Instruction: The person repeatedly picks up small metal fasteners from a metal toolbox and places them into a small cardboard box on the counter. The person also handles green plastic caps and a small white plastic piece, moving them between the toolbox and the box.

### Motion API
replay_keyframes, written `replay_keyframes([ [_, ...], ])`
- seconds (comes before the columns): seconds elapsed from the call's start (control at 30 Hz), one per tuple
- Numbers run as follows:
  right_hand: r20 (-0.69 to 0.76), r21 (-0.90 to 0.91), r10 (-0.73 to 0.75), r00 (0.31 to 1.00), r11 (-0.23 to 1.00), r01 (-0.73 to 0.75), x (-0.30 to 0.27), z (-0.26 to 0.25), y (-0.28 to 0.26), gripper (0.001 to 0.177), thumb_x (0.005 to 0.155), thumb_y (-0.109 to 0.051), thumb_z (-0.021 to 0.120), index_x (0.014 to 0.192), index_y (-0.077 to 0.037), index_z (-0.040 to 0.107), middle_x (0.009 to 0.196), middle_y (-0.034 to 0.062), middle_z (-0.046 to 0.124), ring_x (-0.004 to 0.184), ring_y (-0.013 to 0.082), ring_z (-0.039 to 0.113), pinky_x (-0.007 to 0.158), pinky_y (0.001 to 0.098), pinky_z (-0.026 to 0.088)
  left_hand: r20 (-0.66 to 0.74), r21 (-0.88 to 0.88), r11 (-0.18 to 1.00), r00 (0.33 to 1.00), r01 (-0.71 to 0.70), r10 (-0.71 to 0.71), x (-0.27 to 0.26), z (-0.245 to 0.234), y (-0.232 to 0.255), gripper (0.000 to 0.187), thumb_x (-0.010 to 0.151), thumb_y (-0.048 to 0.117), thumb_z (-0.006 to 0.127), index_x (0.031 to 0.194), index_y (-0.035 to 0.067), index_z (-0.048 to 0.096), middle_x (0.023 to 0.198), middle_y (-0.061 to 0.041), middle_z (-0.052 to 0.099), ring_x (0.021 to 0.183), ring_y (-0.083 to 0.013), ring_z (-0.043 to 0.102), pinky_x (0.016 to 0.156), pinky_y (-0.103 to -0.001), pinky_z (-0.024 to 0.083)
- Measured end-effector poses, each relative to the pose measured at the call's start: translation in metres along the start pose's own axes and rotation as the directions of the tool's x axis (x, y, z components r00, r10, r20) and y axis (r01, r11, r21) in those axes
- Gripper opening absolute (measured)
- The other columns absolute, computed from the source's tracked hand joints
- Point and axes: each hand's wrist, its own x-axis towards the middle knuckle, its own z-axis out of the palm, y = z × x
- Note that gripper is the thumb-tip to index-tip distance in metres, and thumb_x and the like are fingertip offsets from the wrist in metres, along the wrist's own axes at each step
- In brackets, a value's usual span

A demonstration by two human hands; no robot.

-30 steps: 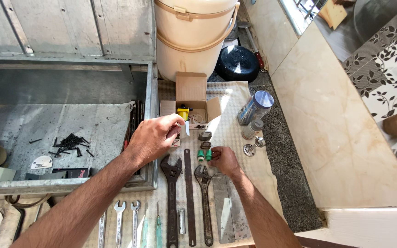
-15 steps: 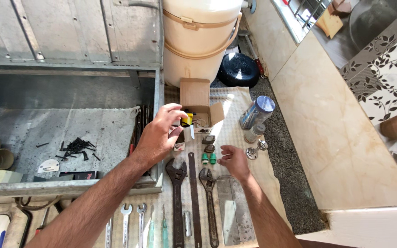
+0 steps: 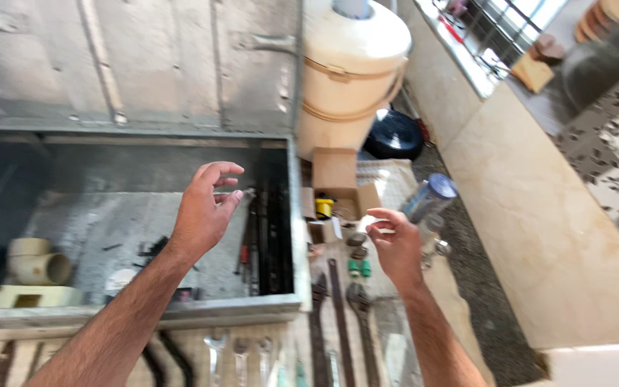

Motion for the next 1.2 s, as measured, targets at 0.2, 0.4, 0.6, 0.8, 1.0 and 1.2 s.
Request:
replay_keyframes([
  [0.2,-0.011,0.017,-0.095,0.995,0.995,0.095,0.004,0.063,-0.109,0.026,0.088,0.002,0.076,0.113,-0.005,0.073,0.095,0.0034,0.075,0.082,0.0090,0.070,0.072,0.0231,0.056,0.017,-0.062,0.997,0.999,0.052,-0.051,0.023,-0.063,-0.044,0.037,0.089,-0.003,0.068,0.122,0.011,0.063,0.125,-0.006,0.062,0.101,-0.0171,0.070,0.081,-0.033,0.061],
  [0.4,0.148,-0.003,-0.205,0.967,0.978,0.208,0.026,0.158,-0.156,0.021,0.086,0.002,0.075,0.106,-0.004,0.075,0.101,0.0056,0.072,0.086,0.0117,0.073,0.075,0.0241,0.060,0.190,0.016,0.999,0.981,0.043,-0.045,0.049,-0.103,-0.108,0.039,0.086,0.001,0.072,0.123,0.010,0.062,0.111,-0.005,0.072,0.086,-0.0184,0.071,0.079,-0.035,0.058],
  [0.6,0.280,-0.248,-0.073,0.957,0.958,0.146,0.060,0.258,-0.112,0.022,0.085,-0.003,0.076,0.106,-0.008,0.078,0.096,0.0124,0.076,0.084,0.0220,0.075,0.077,0.0325,0.060,0.222,0.238,0.970,0.975,-0.056,0.002,0.060,-0.109,-0.151,0.033,0.086,0.003,0.072,0.117,0.011,0.067,0.105,-0.011,0.075,0.097,-0.0309,0.071,0.084,-0.043,0.056],
  [0.8,0.561,-0.660,0.136,0.817,0.668,0.343,0.063,0.307,-0.051,0.027,0.083,-0.002,0.066,0.106,-0.009,0.078,0.119,0.0195,0.068,0.112,0.0382,0.066,0.094,0.0471,0.054,0.366,0.325,0.945,0.915,0.047,-0.171,0.059,-0.120,-0.149,0.032,0.087,0.007,0.068,0.118,0.012,0.067,0.108,-0.010,0.074,0.104,-0.0327,0.070,0.088,-0.046,0.055],
  [1.0,0.691,-0.686,0.239,0.682,0.512,0.517,0.063,0.313,-0.025,0.037,0.085,-0.013,0.068,0.122,-0.006,0.070,0.156,0.0146,0.044,0.150,0.0354,0.029,0.118,0.0543,0.028,0.381,0.336,0.940,0.903,0.065,-0.199,0.064,-0.128,-0.144,0.030,0.091,0.007,0.065,0.121,0.012,0.066,0.114,-0.010,0.073,0.106,-0.0326,0.070,0.090,-0.046,0.055],
  [1.2,0.723,-0.685,0.305,0.620,0.429,0.589,0.063,0.315,-0.022,0.039,0.093,-0.011,0.056,0.131,-0.009,0.064,0.164,0.0138,0.028,0.156,0.0328,0.014,0.123,0.0543,0.014,0.429,0.349,0.936,0.880,0.047,-0.205,0.063,-0.125,-0.133,0.043,0.089,0.013,0.071,0.130,0.016,0.060,0.116,-0.009,0.072,0.109,-0.0304,0.069,0.091,-0.046,0.054],
])
